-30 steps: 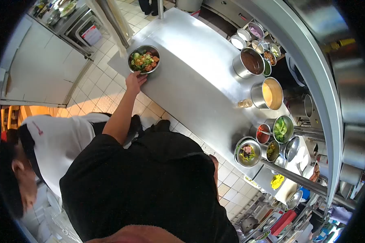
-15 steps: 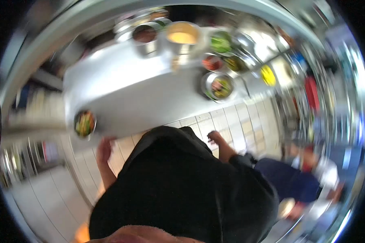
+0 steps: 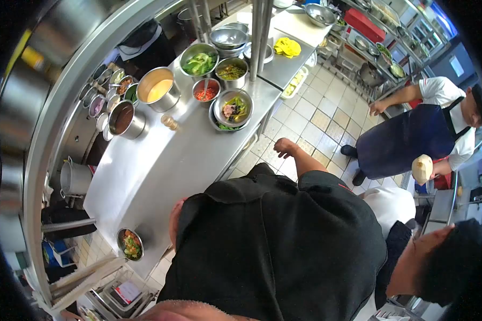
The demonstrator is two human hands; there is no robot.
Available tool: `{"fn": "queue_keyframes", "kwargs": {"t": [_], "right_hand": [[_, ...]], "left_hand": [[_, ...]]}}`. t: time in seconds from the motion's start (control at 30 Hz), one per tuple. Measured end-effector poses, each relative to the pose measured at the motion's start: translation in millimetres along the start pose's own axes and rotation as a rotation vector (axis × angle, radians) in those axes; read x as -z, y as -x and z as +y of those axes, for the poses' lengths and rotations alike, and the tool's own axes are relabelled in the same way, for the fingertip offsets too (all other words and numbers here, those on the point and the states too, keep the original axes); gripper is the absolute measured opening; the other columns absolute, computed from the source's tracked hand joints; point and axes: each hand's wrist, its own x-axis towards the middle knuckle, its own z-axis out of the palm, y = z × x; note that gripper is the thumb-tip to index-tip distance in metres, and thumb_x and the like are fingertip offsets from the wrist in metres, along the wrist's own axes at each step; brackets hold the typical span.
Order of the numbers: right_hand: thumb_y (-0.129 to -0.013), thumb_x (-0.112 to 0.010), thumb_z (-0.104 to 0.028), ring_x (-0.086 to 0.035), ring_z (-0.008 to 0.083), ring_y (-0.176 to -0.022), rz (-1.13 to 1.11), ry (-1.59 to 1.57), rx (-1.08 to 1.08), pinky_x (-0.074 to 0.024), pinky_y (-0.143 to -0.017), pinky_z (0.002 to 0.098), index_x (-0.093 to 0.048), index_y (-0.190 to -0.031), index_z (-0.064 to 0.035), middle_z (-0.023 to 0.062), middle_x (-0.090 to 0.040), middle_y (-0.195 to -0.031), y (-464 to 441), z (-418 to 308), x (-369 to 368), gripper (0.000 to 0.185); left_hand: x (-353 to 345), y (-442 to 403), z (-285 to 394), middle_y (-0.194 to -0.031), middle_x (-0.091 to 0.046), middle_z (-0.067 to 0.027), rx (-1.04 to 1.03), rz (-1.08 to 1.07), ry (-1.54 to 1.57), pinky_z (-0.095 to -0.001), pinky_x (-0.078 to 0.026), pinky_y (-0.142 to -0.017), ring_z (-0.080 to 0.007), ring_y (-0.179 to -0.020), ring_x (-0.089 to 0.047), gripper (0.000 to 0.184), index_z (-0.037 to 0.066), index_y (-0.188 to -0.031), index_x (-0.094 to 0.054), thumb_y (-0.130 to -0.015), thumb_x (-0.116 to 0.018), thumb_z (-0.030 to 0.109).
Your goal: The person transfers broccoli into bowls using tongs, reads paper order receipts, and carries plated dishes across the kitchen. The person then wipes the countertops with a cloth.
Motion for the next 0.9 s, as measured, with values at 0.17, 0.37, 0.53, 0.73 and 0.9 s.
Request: {"fn": "queue_keyframes", "kwargs": {"t": [0.17,0.37,0.53,0.73,0.9], "right_hand": [[-0.088,-0.055,-0.023,-0.065,0.0281,-0.086,0.202,-0.463,-0.056,-0.0533,-0.065,0.0423,-0.058,-0.112,-0.0073,0.0124,-0.064,-0.103,-9.8,-4.4,78.3,0.029],[-0.086,-0.055,-0.021,-0.06,0.0193,-0.07,0.46,-0.641,0.273,-0.0491,-0.059,0.0312,-0.056,-0.101,-0.003,0.0084,-0.061,-0.086,-46.4,-82.8,194.9,0.023],[-0.087,-0.054,-0.018,-0.06,0.0168,-0.061,0.404,-0.618,0.485,-0.0479,-0.053,0.0276,-0.058,-0.103,-0.0001,0.0092,-0.063,-0.082,-75.0,-217.4,247.4,0.025],[-0.076,-0.056,-0.022,-0.063,0.0377,-0.086,0.684,0.381,0.878,-0.0493,-0.077,0.0445,-0.065,-0.094,-0.0023,0.0232,-0.064,-0.089,-136.9,-341.1,264.4,0.028],[-0.075,-0.057,-0.016,-0.057,0.0332,-0.102,0.691,0.867,0.929,-0.0459,-0.089,0.0429,-0.065,-0.105,-0.0054,0.0143,-0.063,-0.107,-194.4,-409.4,269.0,0.032]], "left_hand": [[-56.6,-25.9,5.8,-0.124,-0.055,-0.0154,-0.011,0.029,-0.32,-0.0395,-0.05,-0.085,-0.0259,-0.102,-0.059,0.034,0.003,-0.114,-0.053,-0.091,-0.058,0.028],[-169.9,-72.4,-3.3,-0.125,-0.055,-0.0155,0.073,-0.009,-0.289,-0.0374,-0.051,-0.082,-0.0237,-0.101,-0.06,0.036,0.001,-0.113,-0.053,-0.091,-0.057,0.03],[-235.0,-125.5,5.1,-0.126,-0.055,-0.0139,0.21,-0.087,-0.456,-0.0346,-0.051,-0.079,-0.0213,-0.099,-0.06,0.042,-0.001,-0.116,-0.052,-0.09,-0.058,0.032],[-292.1,-182.2,9.4,-0.125,-0.056,-0.0124,0.09,-0.23,-0.471,-0.032,-0.05,-0.078,-0.0206,-0.099,-0.061,0.042,0.0,-0.117,-0.053,-0.089,-0.058,0.031],[-350.1,-221.7,1.0,-0.125,-0.055,-0.0126,0.03,-0.133,-0.529,-0.0301,-0.049,-0.078,-0.0195,-0.099,-0.061,0.035,0.0,-0.116,-0.054,-0.09,-0.055,0.023]]}}
